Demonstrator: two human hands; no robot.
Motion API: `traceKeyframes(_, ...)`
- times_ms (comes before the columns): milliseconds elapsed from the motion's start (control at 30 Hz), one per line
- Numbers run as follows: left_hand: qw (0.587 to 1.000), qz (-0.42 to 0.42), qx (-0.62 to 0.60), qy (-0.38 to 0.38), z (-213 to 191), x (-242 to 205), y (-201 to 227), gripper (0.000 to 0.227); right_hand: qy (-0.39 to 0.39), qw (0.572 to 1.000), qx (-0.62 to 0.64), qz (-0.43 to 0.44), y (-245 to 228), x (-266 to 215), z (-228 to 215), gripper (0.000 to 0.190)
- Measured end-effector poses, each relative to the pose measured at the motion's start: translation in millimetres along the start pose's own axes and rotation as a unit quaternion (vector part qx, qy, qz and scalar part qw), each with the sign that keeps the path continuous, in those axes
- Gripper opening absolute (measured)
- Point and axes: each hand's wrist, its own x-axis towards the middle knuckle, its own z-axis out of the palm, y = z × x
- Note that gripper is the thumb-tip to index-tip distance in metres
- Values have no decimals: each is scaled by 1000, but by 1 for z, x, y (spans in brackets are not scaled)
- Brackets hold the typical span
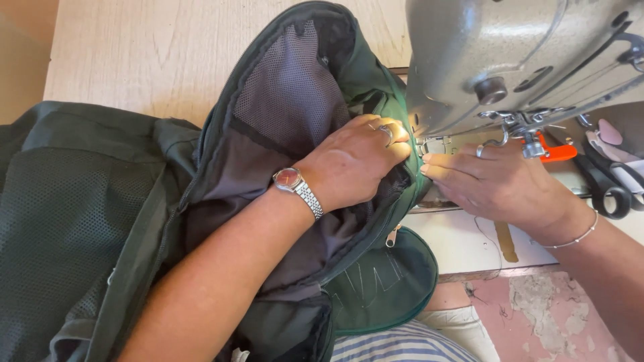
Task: The person sews a green backpack using an industrial sewing machine, guiding the fabric through the needle and using scissors to trim thread.
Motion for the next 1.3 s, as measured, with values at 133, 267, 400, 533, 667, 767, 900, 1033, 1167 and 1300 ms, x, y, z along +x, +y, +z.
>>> traceKeyframes(133,999,1,6,-47,-16,-3,14,32,-2,1000,-17,5,-7,3,-5,19)
traceKeyframes(267,990,9,3,-141,-52,-8,44,44,-15,995,-88,45,-22,4,-15,22)
traceKeyframes(400,993,23,6,-118,-53,-15,62,26,-12,992,-103,76,-43,6,-34,22)
traceKeyframes(533,990,78,90,-78,-44,-20,54,15,-80,980,15,180,-83,-3,-62,26)
traceKeyframes(667,980,115,151,-68,-34,-18,49,36,-104,956,84,261,-142,-8,-71,80)
traceKeyframes(767,985,94,134,-49,-30,-13,46,40,20,877,309,368,-170,-17,-48,22)
traceKeyframes(900,994,22,57,-92,-37,-3,60,47,52,303,639,705,-126,22,-107,20)
traceKeyframes(1033,995,-74,23,-70,-36,6,92,27,-141,369,527,752,-67,7,-144,60)
traceKeyframes(1167,987,-79,116,-83,-33,-4,104,34,-384,511,511,575,-82,-18,-127,16)
traceKeyframes(1300,987,-48,143,-61,-33,-9,99,34,-500,629,391,449,-96,-32,-108,20)
